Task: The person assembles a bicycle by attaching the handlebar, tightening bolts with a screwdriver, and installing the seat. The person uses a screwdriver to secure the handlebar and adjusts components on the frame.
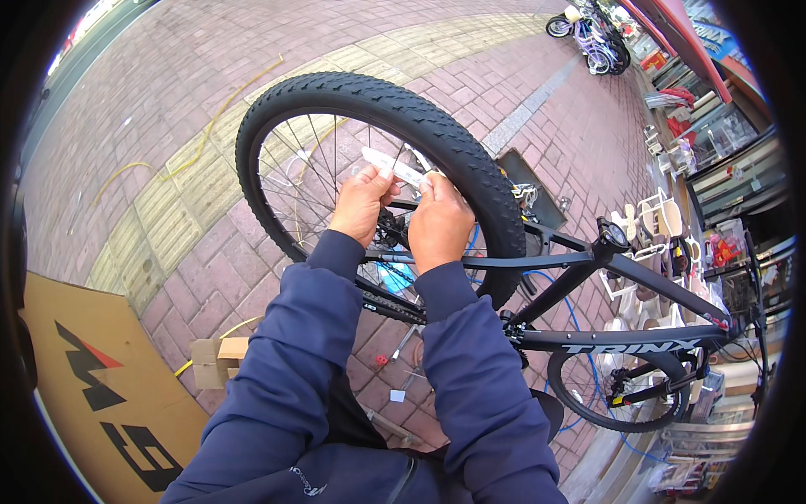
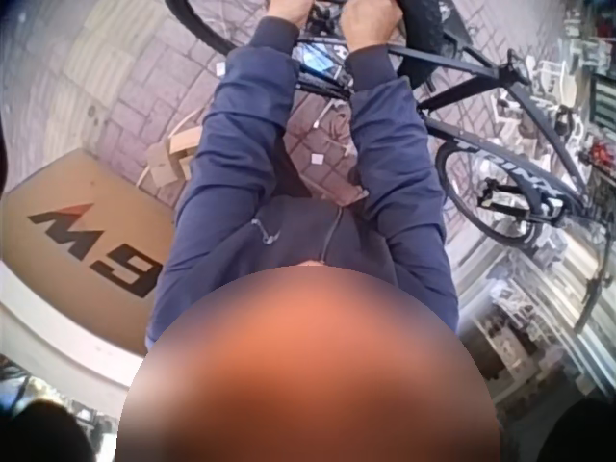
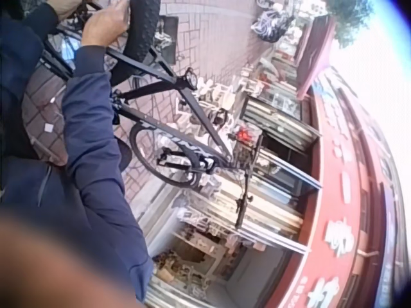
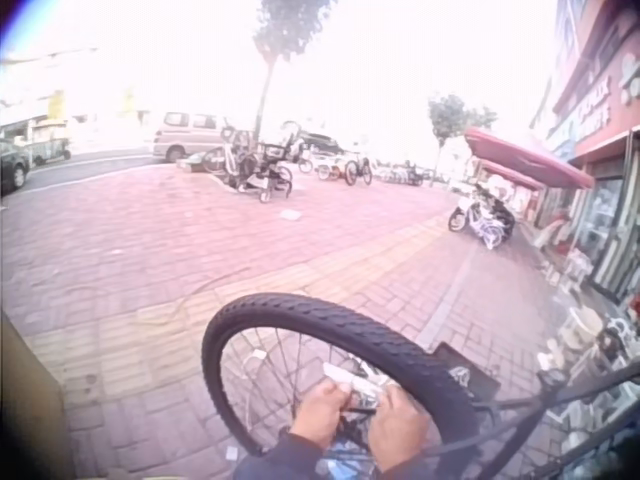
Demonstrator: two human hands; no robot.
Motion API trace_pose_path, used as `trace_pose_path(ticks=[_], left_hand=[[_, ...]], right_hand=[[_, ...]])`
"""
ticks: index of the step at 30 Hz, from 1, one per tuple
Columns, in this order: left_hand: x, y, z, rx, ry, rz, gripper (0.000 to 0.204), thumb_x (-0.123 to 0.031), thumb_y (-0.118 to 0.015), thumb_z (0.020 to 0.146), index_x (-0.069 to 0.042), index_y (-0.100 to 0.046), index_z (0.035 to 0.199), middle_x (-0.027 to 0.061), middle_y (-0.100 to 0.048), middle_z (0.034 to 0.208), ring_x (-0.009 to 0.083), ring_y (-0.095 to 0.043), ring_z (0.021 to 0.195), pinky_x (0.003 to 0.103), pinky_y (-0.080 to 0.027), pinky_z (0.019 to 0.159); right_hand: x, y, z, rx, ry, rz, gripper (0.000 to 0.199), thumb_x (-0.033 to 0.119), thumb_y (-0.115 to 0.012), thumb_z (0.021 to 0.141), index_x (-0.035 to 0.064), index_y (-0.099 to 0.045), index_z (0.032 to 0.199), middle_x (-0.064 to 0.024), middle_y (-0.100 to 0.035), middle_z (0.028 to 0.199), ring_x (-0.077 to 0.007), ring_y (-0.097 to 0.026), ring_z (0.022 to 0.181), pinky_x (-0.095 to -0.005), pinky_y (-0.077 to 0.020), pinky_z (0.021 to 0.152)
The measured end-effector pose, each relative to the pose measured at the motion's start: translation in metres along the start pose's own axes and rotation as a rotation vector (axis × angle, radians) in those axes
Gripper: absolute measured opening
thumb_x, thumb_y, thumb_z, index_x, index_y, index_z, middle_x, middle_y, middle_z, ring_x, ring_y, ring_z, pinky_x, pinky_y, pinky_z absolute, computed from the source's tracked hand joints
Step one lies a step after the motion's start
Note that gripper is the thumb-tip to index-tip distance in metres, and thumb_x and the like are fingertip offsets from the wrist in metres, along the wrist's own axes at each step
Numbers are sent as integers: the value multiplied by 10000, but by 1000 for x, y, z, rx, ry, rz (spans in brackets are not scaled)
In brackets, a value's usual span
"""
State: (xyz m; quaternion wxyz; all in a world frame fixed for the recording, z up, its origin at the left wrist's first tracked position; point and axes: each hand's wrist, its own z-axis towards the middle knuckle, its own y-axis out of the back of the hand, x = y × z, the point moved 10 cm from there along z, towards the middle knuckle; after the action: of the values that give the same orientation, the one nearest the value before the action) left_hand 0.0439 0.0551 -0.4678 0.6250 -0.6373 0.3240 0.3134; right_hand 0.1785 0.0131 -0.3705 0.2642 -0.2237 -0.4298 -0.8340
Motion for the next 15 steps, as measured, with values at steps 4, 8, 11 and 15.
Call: trace_pose_path(ticks=[4,8,11,15], left_hand=[[-1,-1,3,-40,-33,-23,167,-163,-570,1010,-18,-653,1006,10,-647,884,78,-524,761,236,-416,701],[-3,-2,3,-21,-81,-25,158,-159,-578,1000,-20,-652,1002,11,-652,878,74,-520,758,233,-408,695],[2,2,3,-22,-16,-23,148,-156,-590,986,-23,-652,1001,5,-653,865,69,-513,747,234,-397,683],[-2,-2,3,-27,-49,64,88,-149,-613,981,-63,-625,966,5,-632,816,71,-485,718,239,-391,699]], right_hand=[[26,18,-9,-138,212,-68,115,81,-650,902,15,-676,992,-167,-691,978,-360,-675,873,-428,-539,785],[39,25,-19,-163,321,-57,103,42,-662,881,16,-677,979,-152,-653,1051,-339,-665,919,-415,-546,791],[40,26,-17,-138,313,-25,100,47,-665,875,16,-679,969,-155,-654,1054,-344,-666,915,-417,-546,792],[36,27,-19,-82,273,11,109,33,-674,857,2,-693,960,-169,-670,1047,-350,-670,931,-411,-538,831]])
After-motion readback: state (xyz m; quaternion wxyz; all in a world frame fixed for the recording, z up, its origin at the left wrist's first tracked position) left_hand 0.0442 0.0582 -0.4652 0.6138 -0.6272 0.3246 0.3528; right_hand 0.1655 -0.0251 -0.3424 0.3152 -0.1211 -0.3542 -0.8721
